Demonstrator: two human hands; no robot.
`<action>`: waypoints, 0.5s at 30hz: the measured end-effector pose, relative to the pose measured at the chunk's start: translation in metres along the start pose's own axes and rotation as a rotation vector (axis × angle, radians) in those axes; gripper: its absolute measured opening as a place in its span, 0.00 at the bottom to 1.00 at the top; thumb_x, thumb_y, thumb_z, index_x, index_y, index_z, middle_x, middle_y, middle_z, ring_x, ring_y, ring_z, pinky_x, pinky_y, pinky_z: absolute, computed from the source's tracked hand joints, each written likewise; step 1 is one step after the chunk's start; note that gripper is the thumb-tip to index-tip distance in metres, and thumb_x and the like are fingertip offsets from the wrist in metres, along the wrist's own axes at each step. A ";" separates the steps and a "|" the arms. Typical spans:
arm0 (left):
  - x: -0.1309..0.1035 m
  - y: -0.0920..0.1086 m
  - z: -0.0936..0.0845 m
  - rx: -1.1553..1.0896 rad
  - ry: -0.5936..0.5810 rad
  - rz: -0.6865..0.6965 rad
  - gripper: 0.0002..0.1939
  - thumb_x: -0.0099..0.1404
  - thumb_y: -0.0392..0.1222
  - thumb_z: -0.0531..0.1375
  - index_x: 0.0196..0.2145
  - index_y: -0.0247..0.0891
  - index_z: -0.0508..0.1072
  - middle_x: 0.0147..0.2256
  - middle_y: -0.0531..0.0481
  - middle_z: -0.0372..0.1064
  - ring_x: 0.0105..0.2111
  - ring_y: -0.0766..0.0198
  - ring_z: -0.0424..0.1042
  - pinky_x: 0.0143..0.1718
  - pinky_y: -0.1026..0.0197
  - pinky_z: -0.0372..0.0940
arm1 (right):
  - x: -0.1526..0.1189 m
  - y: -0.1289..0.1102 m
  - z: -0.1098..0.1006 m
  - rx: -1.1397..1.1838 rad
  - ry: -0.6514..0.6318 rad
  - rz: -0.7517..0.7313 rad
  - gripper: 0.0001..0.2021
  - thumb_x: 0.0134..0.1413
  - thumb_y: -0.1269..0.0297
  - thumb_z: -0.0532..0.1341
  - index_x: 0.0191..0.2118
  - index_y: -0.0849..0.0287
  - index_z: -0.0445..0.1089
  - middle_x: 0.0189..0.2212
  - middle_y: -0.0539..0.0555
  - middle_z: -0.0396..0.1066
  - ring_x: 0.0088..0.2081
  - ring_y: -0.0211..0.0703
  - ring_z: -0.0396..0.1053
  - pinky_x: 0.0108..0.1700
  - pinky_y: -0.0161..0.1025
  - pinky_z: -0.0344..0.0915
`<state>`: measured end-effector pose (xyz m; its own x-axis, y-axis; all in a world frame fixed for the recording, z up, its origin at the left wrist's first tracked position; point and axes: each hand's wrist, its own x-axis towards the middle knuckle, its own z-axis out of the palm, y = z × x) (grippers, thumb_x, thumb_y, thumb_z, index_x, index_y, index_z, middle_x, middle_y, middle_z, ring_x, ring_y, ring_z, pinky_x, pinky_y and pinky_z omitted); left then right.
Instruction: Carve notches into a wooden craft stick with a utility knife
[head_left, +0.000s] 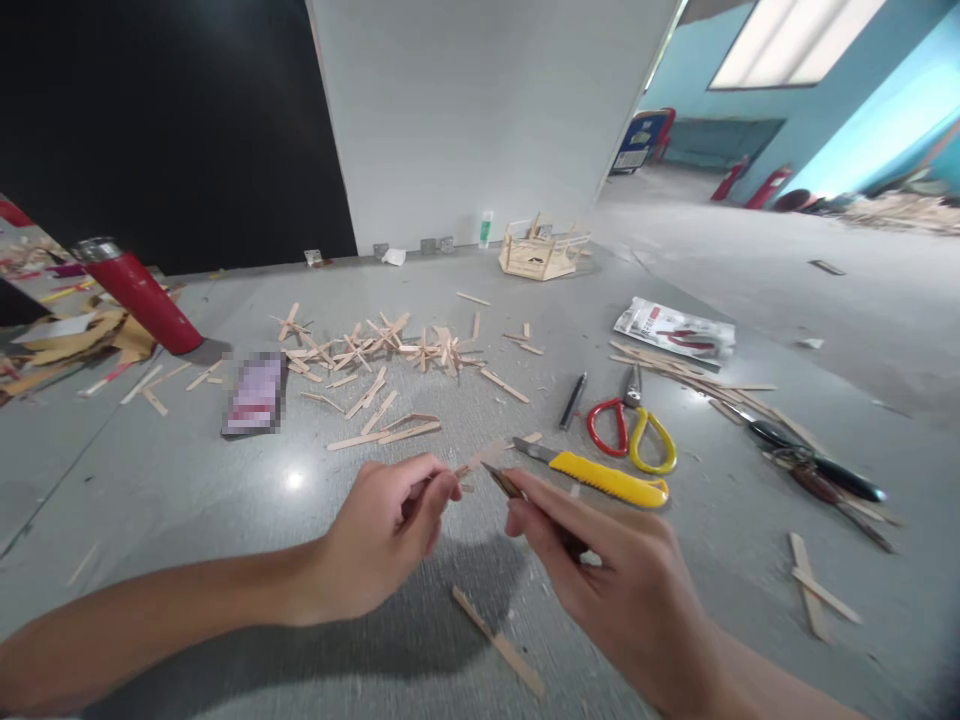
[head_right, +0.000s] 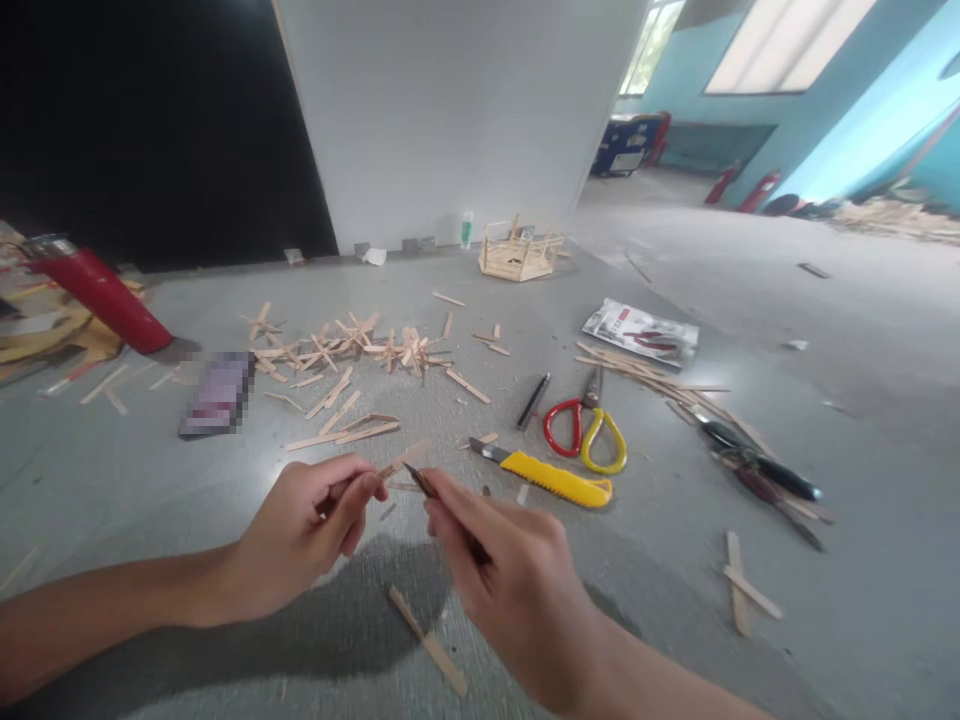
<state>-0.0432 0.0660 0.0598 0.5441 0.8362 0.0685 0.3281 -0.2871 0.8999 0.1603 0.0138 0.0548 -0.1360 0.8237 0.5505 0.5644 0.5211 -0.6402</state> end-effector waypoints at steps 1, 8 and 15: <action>-0.002 0.002 0.000 -0.005 -0.001 0.007 0.18 0.74 0.50 0.50 0.33 0.35 0.69 0.16 0.58 0.61 0.15 0.72 0.58 0.18 0.70 0.53 | -0.001 0.001 0.001 -0.045 0.011 -0.068 0.14 0.63 0.74 0.57 0.53 0.61 0.72 0.25 0.48 0.75 0.24 0.33 0.72 0.29 0.29 0.69; -0.006 0.009 -0.001 -0.065 -0.016 0.001 0.17 0.75 0.49 0.49 0.43 0.35 0.72 0.18 0.57 0.63 0.15 0.73 0.60 0.18 0.72 0.55 | -0.007 0.000 0.004 -0.157 0.006 -0.180 0.16 0.64 0.75 0.56 0.56 0.62 0.68 0.28 0.49 0.77 0.24 0.33 0.73 0.28 0.29 0.69; -0.007 0.010 -0.001 -0.148 -0.051 -0.037 0.17 0.75 0.50 0.50 0.46 0.35 0.71 0.19 0.58 0.63 0.15 0.74 0.59 0.17 0.72 0.55 | -0.008 -0.001 0.001 -0.195 -0.016 -0.190 0.15 0.66 0.73 0.55 0.56 0.62 0.66 0.29 0.49 0.77 0.24 0.33 0.73 0.26 0.29 0.68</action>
<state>-0.0446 0.0581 0.0683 0.5733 0.8192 0.0156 0.2333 -0.1815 0.9553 0.1597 0.0071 0.0502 -0.2661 0.7197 0.6413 0.6734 0.6148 -0.4106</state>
